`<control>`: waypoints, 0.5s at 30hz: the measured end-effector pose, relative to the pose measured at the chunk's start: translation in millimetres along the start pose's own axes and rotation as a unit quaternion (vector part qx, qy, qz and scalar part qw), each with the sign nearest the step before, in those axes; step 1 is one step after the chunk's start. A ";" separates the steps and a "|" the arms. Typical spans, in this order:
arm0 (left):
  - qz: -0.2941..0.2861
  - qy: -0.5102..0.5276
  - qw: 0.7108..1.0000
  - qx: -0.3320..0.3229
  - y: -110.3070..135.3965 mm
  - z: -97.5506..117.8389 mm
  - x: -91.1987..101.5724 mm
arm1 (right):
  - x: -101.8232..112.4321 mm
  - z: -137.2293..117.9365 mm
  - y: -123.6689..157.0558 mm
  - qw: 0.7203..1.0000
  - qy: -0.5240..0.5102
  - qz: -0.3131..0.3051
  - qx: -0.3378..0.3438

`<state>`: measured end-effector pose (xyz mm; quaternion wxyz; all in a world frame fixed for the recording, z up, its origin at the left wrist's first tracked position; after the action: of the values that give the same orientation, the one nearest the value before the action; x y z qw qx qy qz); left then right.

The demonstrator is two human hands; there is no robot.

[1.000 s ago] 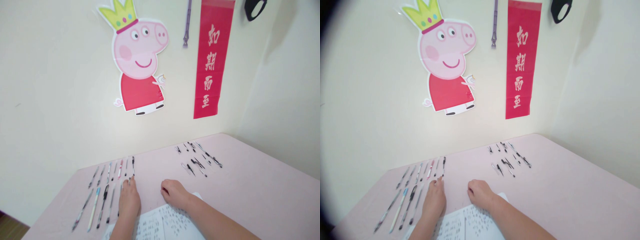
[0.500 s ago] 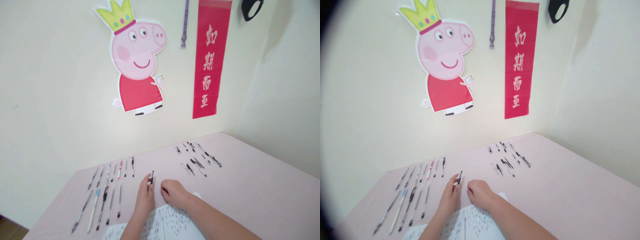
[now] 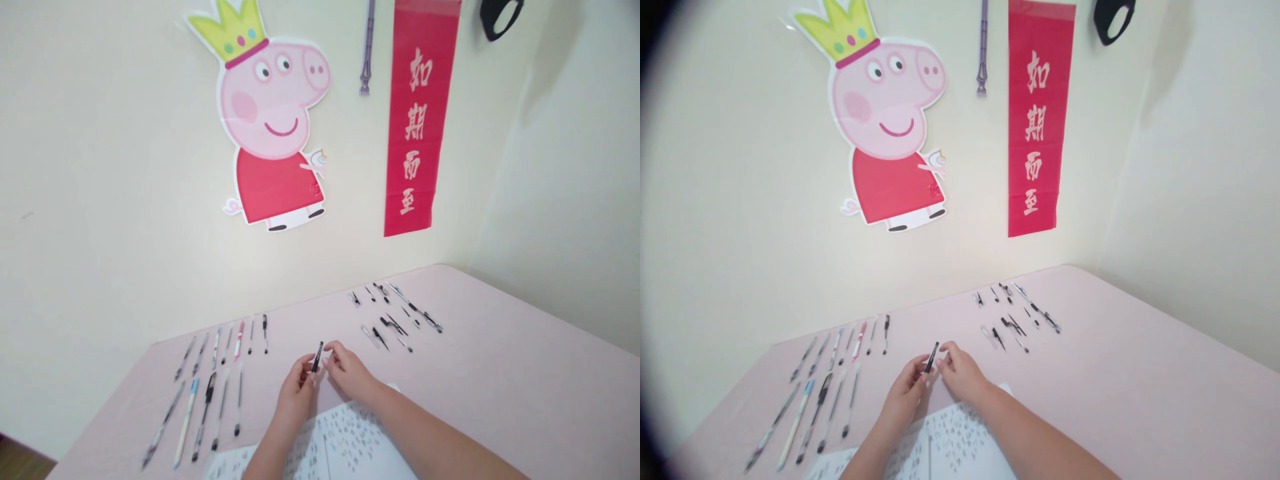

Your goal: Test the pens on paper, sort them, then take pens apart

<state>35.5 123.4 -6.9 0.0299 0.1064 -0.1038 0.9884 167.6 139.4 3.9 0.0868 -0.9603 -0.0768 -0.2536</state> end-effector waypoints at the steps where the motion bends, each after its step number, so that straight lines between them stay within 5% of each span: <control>1: -0.003 -0.006 1.000 0.000 0.4 1.5 -0.6 | -0.7 3.2 -1.5 0.999 -0.041 -0.003 -0.005; 7: -0.020 -0.027 0.999 0.006 1.6 5.0 -5.5 | -10.6 17.1 -7.8 0.964 -0.256 -0.047 -0.057; 15: -0.016 -0.028 0.999 0.027 2.2 5.2 -4.9 | -4.4 12.3 -9.8 0.956 -0.290 -0.037 -0.039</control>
<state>41.2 120.0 -3.4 0.0395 0.1368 -0.0763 0.9869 167.7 151.0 -7.6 0.0138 -0.9917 -0.1246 0.0299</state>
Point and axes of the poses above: each hand's wrist, its own y-axis away from the middle knuckle, its own x-axis out of the back of the hand, z = x × y, the point moved 9 cm from there along -y, towards the middle knuckle, and after that the axes turned 5 degrees about -x, right-handed, at the moved point
